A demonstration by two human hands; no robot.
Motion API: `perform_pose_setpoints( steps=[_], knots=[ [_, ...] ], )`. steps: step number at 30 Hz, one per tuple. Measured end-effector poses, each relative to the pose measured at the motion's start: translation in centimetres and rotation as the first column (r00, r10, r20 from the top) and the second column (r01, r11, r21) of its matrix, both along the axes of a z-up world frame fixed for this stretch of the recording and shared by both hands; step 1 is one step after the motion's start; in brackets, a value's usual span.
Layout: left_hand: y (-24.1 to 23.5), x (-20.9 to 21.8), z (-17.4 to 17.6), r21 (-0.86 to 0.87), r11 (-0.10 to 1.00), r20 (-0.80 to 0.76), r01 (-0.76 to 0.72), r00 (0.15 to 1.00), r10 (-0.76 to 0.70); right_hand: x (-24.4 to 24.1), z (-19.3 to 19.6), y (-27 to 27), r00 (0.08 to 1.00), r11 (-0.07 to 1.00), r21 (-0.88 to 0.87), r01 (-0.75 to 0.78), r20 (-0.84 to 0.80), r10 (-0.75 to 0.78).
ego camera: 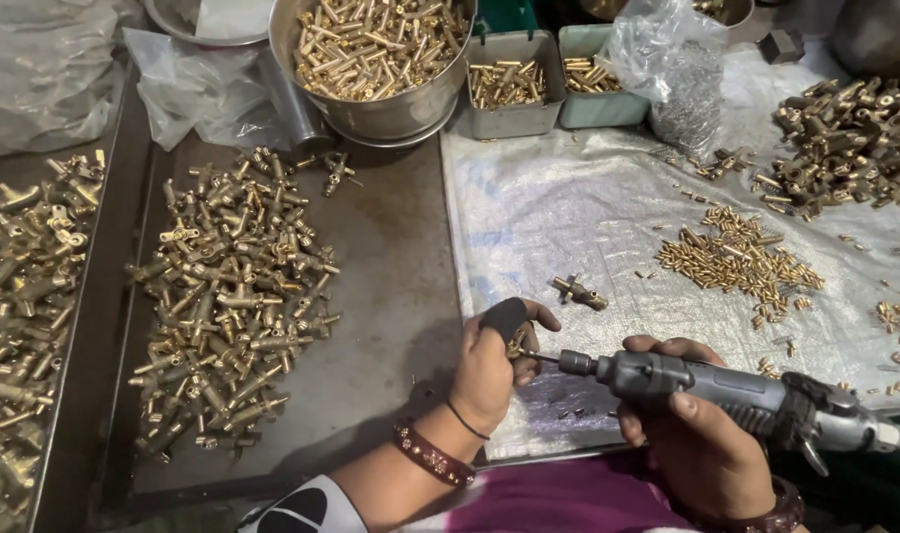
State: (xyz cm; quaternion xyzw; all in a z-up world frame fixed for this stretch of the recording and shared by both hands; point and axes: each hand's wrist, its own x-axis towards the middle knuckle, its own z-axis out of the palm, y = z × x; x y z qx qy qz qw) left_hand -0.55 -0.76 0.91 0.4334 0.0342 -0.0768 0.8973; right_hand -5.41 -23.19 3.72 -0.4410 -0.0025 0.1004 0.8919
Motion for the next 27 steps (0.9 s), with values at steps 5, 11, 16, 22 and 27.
perform_pose_setpoints(
  steps=[5,11,16,22,27],
  knots=[
    [0.3,-0.2,0.9,0.082,0.997,0.076,-0.013,0.997,0.006,0.3,-0.4,0.1,0.998,0.998,0.015,0.055,-0.042,-0.054],
    [0.5,-0.3,0.7,0.103,0.995,0.084,0.002,0.996,-0.011,0.1,0.0,-0.2,0.998,0.998,-0.029,-0.061,0.013,0.062],
    [0.7,-0.4,1.0,0.124,0.992,0.105,0.028,0.994,-0.041,0.1,0.3,0.1,0.998,0.994,-0.096,-0.055,0.015,0.056],
    [1.5,0.4,0.0,0.447,0.883,-0.007,0.141,0.988,-0.154,0.4,1.8,0.8,0.999,0.985,-0.169,0.036,0.0,-0.037],
    [10.7,0.9,5.1,0.977,0.055,0.198,-0.205,0.973,0.122,0.8,0.2,-1.1,0.994,0.949,-0.295,0.111,0.056,-0.099]
  ],
)
